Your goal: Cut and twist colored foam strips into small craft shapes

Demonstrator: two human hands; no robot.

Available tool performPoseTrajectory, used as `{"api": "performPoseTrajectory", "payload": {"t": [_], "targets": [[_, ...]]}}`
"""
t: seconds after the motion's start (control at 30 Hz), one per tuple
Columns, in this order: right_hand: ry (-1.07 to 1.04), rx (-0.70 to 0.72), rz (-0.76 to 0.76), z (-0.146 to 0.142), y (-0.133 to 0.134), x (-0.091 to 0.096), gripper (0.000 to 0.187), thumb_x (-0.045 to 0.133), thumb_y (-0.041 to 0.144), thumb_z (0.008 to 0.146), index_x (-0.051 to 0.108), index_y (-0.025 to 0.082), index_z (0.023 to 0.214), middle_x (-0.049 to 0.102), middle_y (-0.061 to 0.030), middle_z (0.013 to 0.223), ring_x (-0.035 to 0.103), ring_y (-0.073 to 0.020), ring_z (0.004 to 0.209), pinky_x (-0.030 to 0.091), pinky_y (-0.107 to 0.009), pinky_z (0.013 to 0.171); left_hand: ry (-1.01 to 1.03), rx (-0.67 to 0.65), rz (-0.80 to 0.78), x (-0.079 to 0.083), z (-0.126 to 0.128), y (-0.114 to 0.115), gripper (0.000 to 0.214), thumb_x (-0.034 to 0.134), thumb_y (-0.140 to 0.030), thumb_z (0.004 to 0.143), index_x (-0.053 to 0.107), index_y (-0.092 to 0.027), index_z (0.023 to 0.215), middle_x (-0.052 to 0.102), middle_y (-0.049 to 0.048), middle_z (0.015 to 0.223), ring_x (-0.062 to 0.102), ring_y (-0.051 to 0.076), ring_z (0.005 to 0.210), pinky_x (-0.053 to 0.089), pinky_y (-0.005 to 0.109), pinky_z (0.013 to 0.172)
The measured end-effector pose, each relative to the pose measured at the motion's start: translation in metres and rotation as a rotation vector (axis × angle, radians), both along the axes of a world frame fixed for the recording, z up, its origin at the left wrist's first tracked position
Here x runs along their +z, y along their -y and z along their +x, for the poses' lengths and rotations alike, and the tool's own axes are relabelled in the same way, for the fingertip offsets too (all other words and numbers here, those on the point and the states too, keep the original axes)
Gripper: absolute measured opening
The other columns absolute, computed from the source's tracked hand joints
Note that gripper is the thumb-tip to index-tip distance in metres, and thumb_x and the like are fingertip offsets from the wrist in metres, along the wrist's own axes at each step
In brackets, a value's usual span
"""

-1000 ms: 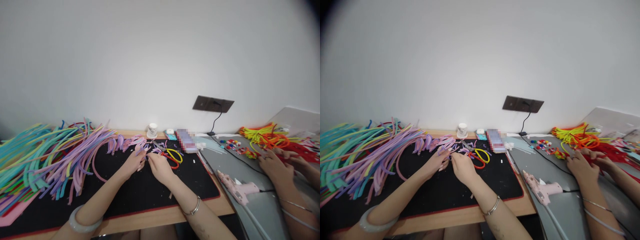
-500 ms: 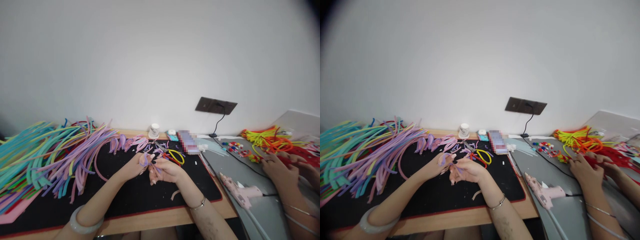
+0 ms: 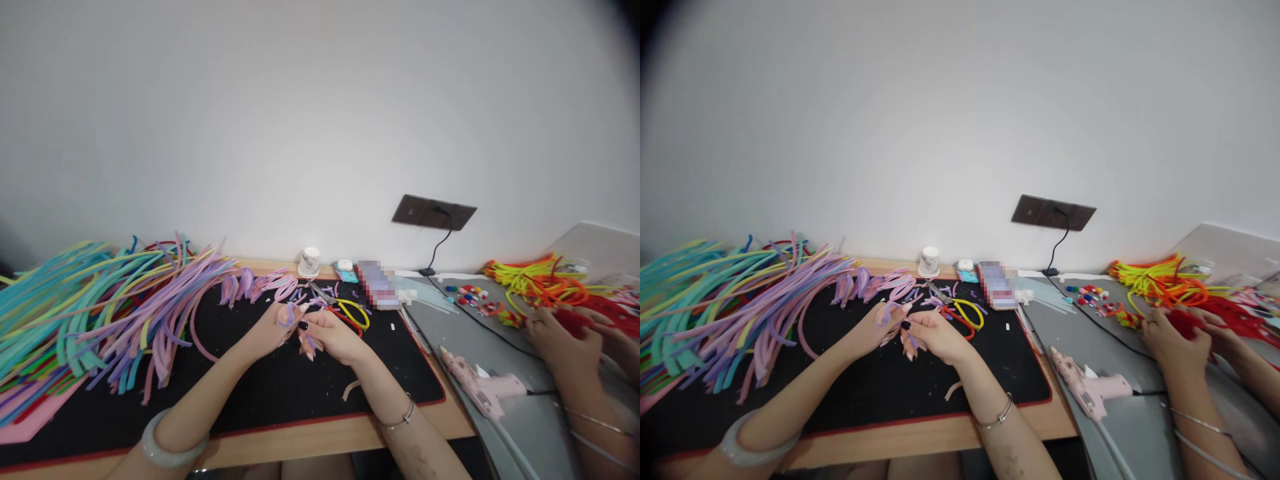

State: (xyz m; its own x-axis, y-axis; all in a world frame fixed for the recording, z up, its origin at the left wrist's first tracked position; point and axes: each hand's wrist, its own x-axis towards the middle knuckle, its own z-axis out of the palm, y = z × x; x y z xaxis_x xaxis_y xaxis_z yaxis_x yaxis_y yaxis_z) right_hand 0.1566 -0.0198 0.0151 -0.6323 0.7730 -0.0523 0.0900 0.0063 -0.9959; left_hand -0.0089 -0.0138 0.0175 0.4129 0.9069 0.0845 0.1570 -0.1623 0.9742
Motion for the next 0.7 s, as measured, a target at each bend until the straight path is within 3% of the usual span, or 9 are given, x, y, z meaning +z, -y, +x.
{"api": "performPoseTrajectory", "payload": {"t": [0.13,0.23,0.33,0.43,0.53,0.7], "targets": [[0.128,-0.038,0.252,0.002,0.001,0.003,0.02,0.037,0.021,0.091,0.05,0.016,0.078,0.052,0.0026,0.053,0.048,-0.009,0.045,0.039,-0.02,0.051,0.127,0.071,-0.179,-0.007,0.007,-0.004,0.048,0.051,-0.062,0.076,0.035,-0.021,0.057,0.029,-0.0098,0.039,0.024,0.004,0.032,0.017,0.019,0.033],[0.381,-0.101,0.614,0.003,0.0,0.001,0.02,0.034,0.01,0.088,0.05,0.016,0.078,0.051,0.0026,0.054,0.049,-0.01,0.05,0.039,-0.02,0.057,0.214,0.122,-0.268,-0.009,0.012,-0.006,0.046,0.056,-0.06,0.072,0.034,-0.022,0.06,0.029,-0.0116,0.041,0.023,0.003,0.029,0.016,0.017,0.031],[0.654,-0.184,0.983,0.003,-0.002,-0.006,0.018,0.038,0.008,0.085,0.053,0.015,0.08,0.056,-0.0028,0.063,0.051,-0.0141,0.059,0.037,-0.025,0.061,0.259,0.146,-0.346,-0.008,0.016,-0.006,0.045,0.059,-0.056,0.07,0.032,-0.022,0.06,0.029,-0.0126,0.041,0.02,0.002,0.028,0.016,0.016,0.03],[0.772,-0.24,1.121,0.0,-0.003,-0.009,0.019,0.038,0.007,0.086,0.055,0.014,0.079,0.059,-0.0063,0.066,0.051,-0.0166,0.062,0.036,-0.028,0.066,0.256,0.124,-0.387,-0.006,0.017,-0.006,0.045,0.056,-0.056,0.072,0.029,-0.023,0.058,0.026,-0.0129,0.038,0.019,0.003,0.028,0.016,0.016,0.03],[0.614,-0.24,0.965,-0.002,-0.002,-0.006,0.024,0.036,0.014,0.091,0.054,0.015,0.076,0.06,-0.0054,0.066,0.052,-0.0154,0.063,0.037,-0.028,0.068,0.213,0.117,-0.267,-0.005,0.012,-0.007,0.046,0.053,-0.058,0.075,0.03,-0.022,0.057,0.026,-0.0118,0.037,0.022,0.004,0.028,0.016,0.018,0.031],[0.034,0.007,0.216,0.004,-0.004,0.004,0.036,0.034,0.039,0.095,0.057,0.014,0.084,0.063,-0.0049,0.069,0.056,-0.0137,0.063,0.043,-0.026,0.066,0.032,0.019,-0.063,-0.003,0.0,-0.007,0.047,0.046,-0.057,0.082,0.041,-0.019,0.054,0.035,-0.0063,0.039,0.029,0.006,0.034,0.02,0.021,0.037]]}}
